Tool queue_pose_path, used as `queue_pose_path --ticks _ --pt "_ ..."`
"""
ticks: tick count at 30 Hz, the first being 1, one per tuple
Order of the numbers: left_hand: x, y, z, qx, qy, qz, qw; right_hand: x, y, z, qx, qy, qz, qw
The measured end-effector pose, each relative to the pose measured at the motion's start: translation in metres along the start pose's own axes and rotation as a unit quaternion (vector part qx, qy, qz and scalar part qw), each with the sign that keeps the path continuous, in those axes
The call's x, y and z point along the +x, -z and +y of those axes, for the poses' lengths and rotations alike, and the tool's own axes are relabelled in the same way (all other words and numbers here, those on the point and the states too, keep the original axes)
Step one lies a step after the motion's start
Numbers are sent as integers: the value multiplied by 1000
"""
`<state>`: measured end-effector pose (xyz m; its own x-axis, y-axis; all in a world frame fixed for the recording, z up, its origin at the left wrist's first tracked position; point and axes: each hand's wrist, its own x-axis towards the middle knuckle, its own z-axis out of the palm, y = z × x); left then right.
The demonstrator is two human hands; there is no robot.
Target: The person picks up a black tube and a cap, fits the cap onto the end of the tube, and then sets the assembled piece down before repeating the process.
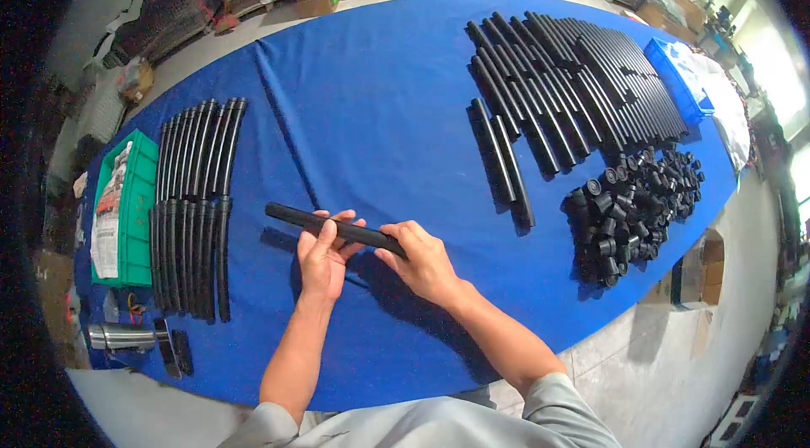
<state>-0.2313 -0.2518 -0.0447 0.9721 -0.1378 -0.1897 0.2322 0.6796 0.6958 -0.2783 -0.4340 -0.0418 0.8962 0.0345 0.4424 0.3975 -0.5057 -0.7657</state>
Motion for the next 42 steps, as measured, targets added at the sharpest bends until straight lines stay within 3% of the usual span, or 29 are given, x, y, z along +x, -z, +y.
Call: queue_pose_path --ticks 3,6,7,9,10,13,16,25,28,31,34,37,38,40,42 --pt "4 12 -4 46 10 -30 998 2 0 5 -22 39 5 999" --pt "8 18 -4 35 23 -43 998 2 6 0 -16 -36 -47 998" --pt "8 18 -3 29 26 -41 998 4 10 -6 62 -139 -72 986" --pt "7 17 -2 18 31 -43 998 9 16 -16 215 -337 -117 909" --pt "7 15 -2 14 30 -44 998 9 14 -13 246 -350 -107 897" --pt "5 9 -3 8 20 -27 999 4 10 -3 86 -154 -74 982" --pt "3 7 -4 -7 22 -5 1000 4 4 2 37 -13 -28 999" --pt "4 12 -5 -14 15 -25 999 3 6 -3 45 -97 -54 993" --pt "7 13 -5 -23 18 -36 999 9 12 -11 267 -378 -119 878" --pt "5 10 -2 -21 34 -39 998 3 5 -6 210 -256 -66 941" --pt "7 14 -3 -17 44 -33 998 6 2 3 18 46 7 999" --pt "8 15 -1 -22 50 -36 998 2 3 5 18 -1 -21 1000" --pt "8 15 1 -25 52 -39 998 3 5 4 118 -131 -55 983" --pt "8 15 0 -19 48 -51 997 4 12 -1 304 -376 -118 867" --pt "8 15 -2 -14 43 -55 997 6 13 -5 274 -348 -108 890"
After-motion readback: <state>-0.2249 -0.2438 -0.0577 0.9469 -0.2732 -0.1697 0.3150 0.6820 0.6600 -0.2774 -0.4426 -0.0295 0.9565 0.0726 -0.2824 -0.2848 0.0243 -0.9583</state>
